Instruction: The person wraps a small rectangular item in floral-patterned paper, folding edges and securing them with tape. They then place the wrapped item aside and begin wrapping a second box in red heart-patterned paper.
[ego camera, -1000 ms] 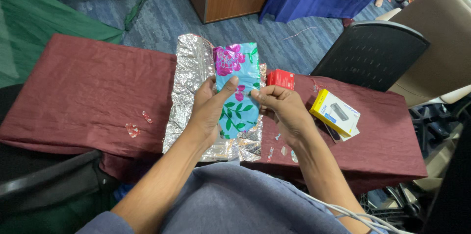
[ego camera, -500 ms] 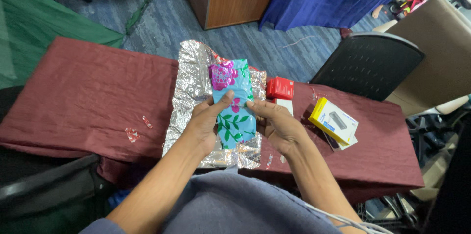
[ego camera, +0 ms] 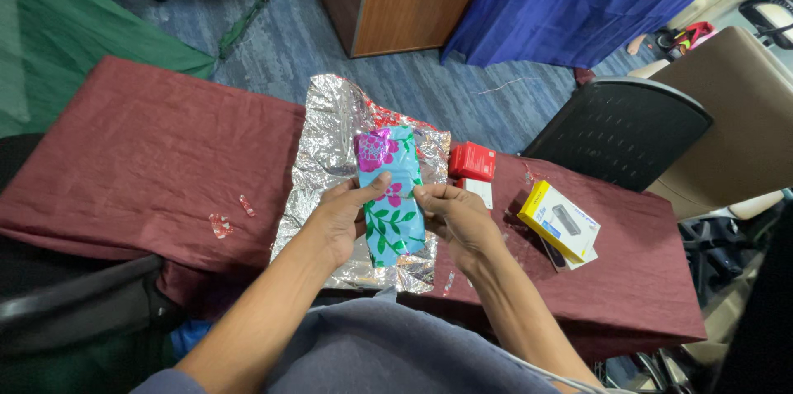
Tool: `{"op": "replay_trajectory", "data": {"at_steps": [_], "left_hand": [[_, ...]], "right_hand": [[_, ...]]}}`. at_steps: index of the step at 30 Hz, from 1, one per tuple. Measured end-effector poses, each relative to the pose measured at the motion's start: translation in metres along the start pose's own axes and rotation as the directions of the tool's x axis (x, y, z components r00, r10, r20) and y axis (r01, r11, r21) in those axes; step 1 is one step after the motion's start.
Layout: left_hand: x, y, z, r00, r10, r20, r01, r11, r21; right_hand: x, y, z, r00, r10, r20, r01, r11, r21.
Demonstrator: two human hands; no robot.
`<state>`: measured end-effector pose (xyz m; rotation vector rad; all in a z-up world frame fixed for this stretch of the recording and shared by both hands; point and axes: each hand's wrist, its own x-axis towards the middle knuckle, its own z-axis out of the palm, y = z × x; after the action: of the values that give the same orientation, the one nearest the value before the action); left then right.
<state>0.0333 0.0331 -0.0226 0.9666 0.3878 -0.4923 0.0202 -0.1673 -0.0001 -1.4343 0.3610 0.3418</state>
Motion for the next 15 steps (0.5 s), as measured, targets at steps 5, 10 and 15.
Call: {"op": "replay_trajectory", "data": {"at_steps": [5, 10, 15], "left_hand": [[0.003, -0.011, 0.004, 0.999, -0.01, 0.051, 0.014, 0.995, -0.094], [0.008, -0.019, 0.021, 0.999, -0.031, 0.033, 0.039, 0.962, -0.269], [0.011, -0.02, 0.043, 0.997, 0.008, -0.072, -0.026, 0.967, -0.252]], "right_hand": [[0.004, -0.002, -0.001, 0.999, -0.021, -0.049, 0.021, 1.0, 0.015], [0.003, 0.006, -0.008, 0.993, 0.009, -0.115, -0.004, 0.999, 0.038], [0.004, 0.013, -0.015, 0.987, 0.001, -0.162, 0.021, 0.99, 0.137]]}}
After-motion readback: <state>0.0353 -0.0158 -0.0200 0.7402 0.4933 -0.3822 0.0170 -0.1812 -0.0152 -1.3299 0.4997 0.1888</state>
